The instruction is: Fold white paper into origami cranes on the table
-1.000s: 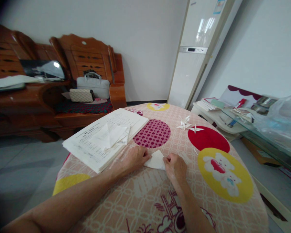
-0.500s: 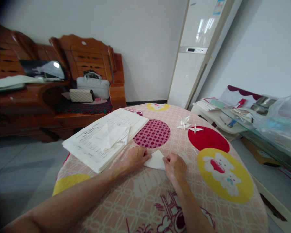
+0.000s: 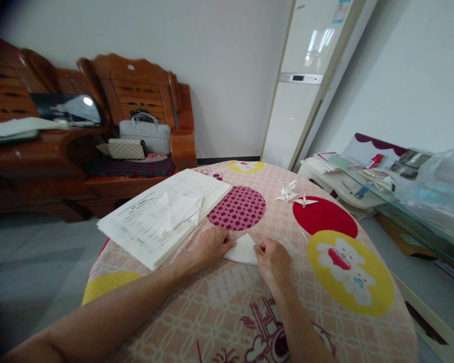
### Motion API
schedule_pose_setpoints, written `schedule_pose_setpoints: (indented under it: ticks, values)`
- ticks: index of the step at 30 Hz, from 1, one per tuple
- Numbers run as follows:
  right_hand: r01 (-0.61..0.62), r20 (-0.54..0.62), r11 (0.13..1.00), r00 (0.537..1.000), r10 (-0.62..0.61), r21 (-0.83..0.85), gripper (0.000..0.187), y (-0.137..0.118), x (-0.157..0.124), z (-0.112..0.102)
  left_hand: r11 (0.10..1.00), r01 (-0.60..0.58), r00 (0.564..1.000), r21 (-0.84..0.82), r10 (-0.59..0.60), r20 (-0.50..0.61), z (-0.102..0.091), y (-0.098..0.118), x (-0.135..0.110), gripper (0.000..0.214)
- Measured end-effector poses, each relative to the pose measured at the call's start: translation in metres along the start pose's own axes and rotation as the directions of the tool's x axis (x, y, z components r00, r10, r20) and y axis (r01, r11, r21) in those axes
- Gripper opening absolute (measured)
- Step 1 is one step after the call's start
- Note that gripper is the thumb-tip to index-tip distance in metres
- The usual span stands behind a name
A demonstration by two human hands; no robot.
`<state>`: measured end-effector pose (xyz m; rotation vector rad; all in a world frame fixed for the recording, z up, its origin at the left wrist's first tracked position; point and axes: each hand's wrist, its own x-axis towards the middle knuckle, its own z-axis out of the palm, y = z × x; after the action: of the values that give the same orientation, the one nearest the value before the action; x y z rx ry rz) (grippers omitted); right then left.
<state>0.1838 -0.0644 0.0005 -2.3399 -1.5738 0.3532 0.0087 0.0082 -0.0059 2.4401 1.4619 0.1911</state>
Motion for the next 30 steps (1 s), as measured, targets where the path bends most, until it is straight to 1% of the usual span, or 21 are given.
schedule_pose_setpoints:
  ticks: [5, 9, 16, 20, 21, 23, 24, 26, 28, 30]
  values:
    - [0.003, -0.004, 1.0, 1.0, -0.003, -0.012, 0.023, 0.0, 0.0, 0.0, 1.0, 0.02, 1.0, 0.005, -0.02, 0.005, 0.0, 0.001, -0.001, 0.03]
    - [0.012, -0.008, 1.0, 1.0, -0.012, -0.01, 0.022, 0.001, 0.0, 0.001, 1.0, 0.0, 1.0, 0.022, 0.0, -0.005, 0.0, 0.001, -0.003, 0.031]
    - [0.019, -0.018, 1.0, 1.0, -0.02, -0.02, 0.022, 0.0, 0.0, 0.001, 0.999, 0.005, 1.0, 0.033, -0.005, 0.017, -0.004, 0.005, -0.004, 0.03]
    - [0.021, -0.014, 0.999, 1.0, -0.021, -0.025, 0.023, 0.0, 0.0, 0.001, 1.0, -0.014, 1.0, 0.019, 0.014, 0.015, -0.004, 0.005, -0.004, 0.027]
    - [0.022, -0.016, 0.999, 1.0, -0.022, -0.028, 0.024, 0.0, 0.0, 0.001, 0.999, -0.036, 0.999, -0.002, 0.036, -0.001, -0.004, 0.004, -0.004, 0.024]
    - [0.021, -0.021, 0.999, 1.0, -0.021, -0.03, 0.023, 0.001, 0.0, 0.002, 0.989, -0.132, 0.99, -0.07, 0.128, -0.06, -0.001, 0.002, -0.002, 0.016]
    - [0.017, -0.02, 0.999, 1.0, -0.018, -0.03, 0.022, 0.001, 0.001, 0.002, 0.974, -0.199, 0.977, -0.11, 0.189, -0.094, 0.001, 0.001, 0.0, 0.013]
    - [0.015, -0.018, 0.999, 1.0, -0.015, -0.029, 0.021, 0.001, 0.001, 0.003, 0.926, -0.326, 0.942, -0.192, 0.302, -0.145, 0.004, 0.0, 0.003, 0.018]
    - [0.014, -0.02, 0.999, 1.0, -0.014, -0.029, 0.021, 0.001, 0.001, 0.003, 0.866, -0.421, 0.907, -0.27, 0.398, -0.138, 0.006, -0.001, 0.005, 0.026]
    - [0.013, -0.026, 0.999, 1.0, -0.014, -0.032, 0.021, 0.0, 0.001, 0.003, 0.803, -0.499, 0.862, -0.326, 0.499, -0.088, 0.006, -0.001, 0.006, 0.031]
